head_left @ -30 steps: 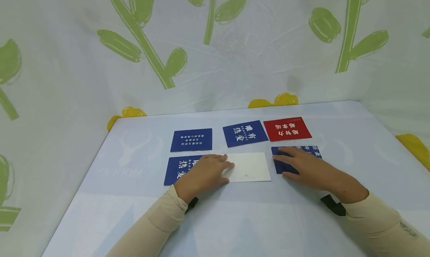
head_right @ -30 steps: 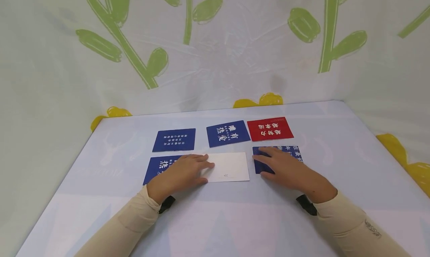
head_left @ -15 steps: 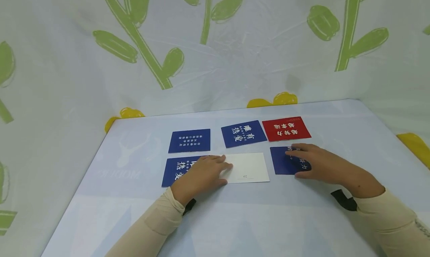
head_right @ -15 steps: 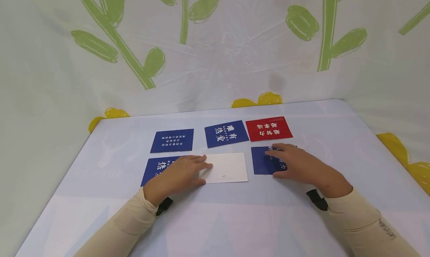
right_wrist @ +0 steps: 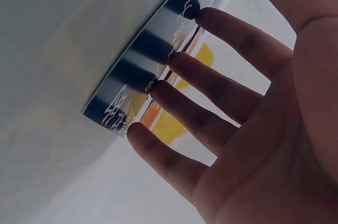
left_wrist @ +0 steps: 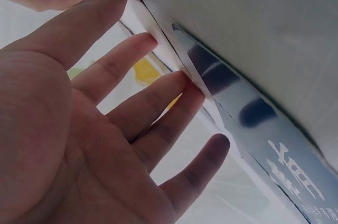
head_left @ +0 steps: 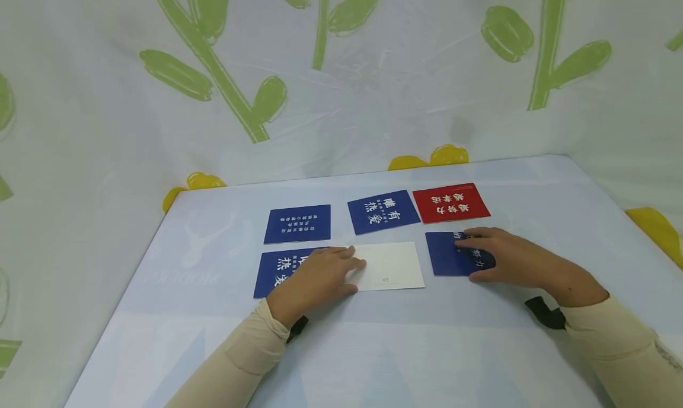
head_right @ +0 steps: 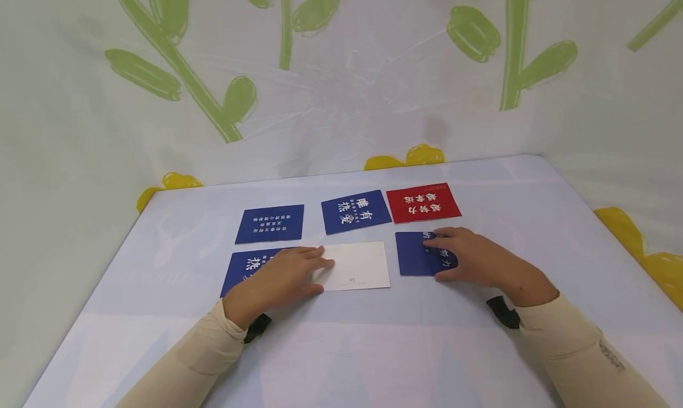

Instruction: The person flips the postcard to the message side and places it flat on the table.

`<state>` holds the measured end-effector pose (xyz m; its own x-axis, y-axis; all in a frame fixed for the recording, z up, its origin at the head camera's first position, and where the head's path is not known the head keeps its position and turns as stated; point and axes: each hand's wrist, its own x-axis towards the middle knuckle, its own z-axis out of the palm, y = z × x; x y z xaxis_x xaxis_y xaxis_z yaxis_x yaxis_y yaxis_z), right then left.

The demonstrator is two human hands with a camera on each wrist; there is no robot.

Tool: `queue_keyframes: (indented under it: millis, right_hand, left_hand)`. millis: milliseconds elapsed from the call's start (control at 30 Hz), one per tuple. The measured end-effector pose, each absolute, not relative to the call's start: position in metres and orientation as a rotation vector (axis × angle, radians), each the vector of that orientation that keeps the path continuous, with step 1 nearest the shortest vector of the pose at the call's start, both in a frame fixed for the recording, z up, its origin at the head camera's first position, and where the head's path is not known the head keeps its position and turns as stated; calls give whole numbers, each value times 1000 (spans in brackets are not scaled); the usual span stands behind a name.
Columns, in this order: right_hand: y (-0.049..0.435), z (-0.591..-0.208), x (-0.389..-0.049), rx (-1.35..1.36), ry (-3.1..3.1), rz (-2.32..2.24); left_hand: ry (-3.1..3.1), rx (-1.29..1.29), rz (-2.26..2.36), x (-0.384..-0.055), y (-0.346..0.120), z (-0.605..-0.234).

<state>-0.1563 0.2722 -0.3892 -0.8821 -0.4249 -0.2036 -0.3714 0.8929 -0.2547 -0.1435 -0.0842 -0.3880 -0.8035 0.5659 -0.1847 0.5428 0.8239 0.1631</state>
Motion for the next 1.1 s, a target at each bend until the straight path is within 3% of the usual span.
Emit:
queue_keyframes:
  millis: [700,1100]
  right_hand:
    - [271,-382,-158,-621,2779,-245]
    - [271,-379,-157,-564,2739,-277]
  left_hand:
    - [2779,889,302,-154,-79,-374]
    - [2723,1081,254,-160,-12,-355]
